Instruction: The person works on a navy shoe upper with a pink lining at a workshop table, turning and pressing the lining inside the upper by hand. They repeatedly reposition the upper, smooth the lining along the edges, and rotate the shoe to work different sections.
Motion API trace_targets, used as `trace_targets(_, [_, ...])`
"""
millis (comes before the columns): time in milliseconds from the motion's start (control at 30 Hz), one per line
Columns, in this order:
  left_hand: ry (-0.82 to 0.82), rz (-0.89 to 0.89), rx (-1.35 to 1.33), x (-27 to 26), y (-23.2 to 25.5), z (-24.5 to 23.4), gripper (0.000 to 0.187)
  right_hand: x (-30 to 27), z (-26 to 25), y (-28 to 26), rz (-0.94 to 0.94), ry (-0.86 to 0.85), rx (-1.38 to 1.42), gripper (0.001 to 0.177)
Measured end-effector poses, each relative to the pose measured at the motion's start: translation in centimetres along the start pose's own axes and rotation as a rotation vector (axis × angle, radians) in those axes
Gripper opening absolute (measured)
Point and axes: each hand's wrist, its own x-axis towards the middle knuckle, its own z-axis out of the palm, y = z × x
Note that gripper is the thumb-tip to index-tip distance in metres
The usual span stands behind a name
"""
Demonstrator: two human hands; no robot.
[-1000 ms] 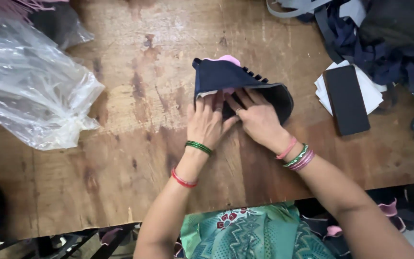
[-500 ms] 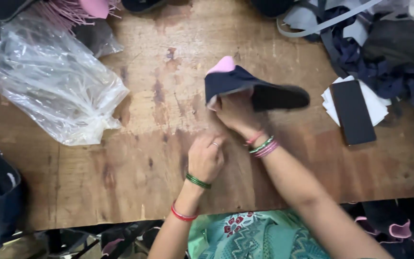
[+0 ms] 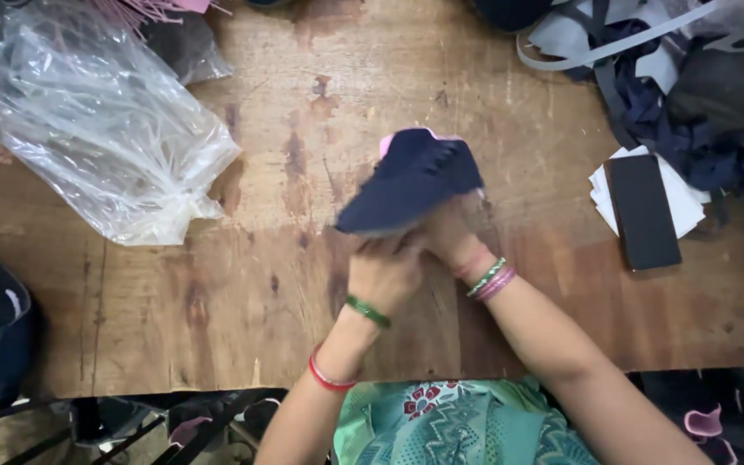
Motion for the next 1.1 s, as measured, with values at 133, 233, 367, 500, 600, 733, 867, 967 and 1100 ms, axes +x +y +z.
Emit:
trace_targets(133, [-0.188, -0.151, 0.035, 8.3, 0.2, 0.7, 0.031, 1.7, -0.1, -1.3, 0.138, 0.014, 0.096, 0.031])
trace_targets(233, [-0.326, -0.425, 0.003, 10.8, -5.0, 5.2, 0.035, 3.0, -2.8, -2.3, 0.098, -0.049, -0.076, 0.026])
trace_targets(367, [-0.438, -0.099, 0.301, 9.4, -8.4, 6.0, 0.041, 3.6, -4.6, -3.6, 0.102, 0.062, 0.233, 0.030])
trace_targets(500, [-0.491, -0.078, 0.225, 7.7, -6.0, 1.2, 0.031, 3.9, -4.5, -4.5, 0.021, 0.066, 0.136, 0.033])
trace_targets(600, [-0.270, 0.004, 0.162, 7.3, -4.0, -0.6, 0.034, 2.7, -1.7, -2.0, 0.289, 0.012, 0.035, 0.017])
trace_targets(733, [-0.236, -0.044, 0.032, 8.6, -4.6, 1.6, 0.032, 2.4, -1.0, -1.5, 0.353, -0.098, -0.031, 0.022])
trace_targets(867, [-0.364, -0.235, 0.071, 10.0, -7.1, 5.0, 0.035, 5.3, -4.7, -4.2, 0.261, 0.141, 0.367, 0.031])
trace_targets(967, [-0.344, 0.094, 0.191, 11.0, -6.7, 2.3, 0.041, 5.8, -5.9, -4.9, 0.212, 0.183, 0.402, 0.038])
trace_targets(1100, [-0.226, 0.132, 0.010, 11.5, -5.2, -0.8, 0.036, 5.3, -3.7, -3.2, 0.184, 0.247, 0.352, 0.039])
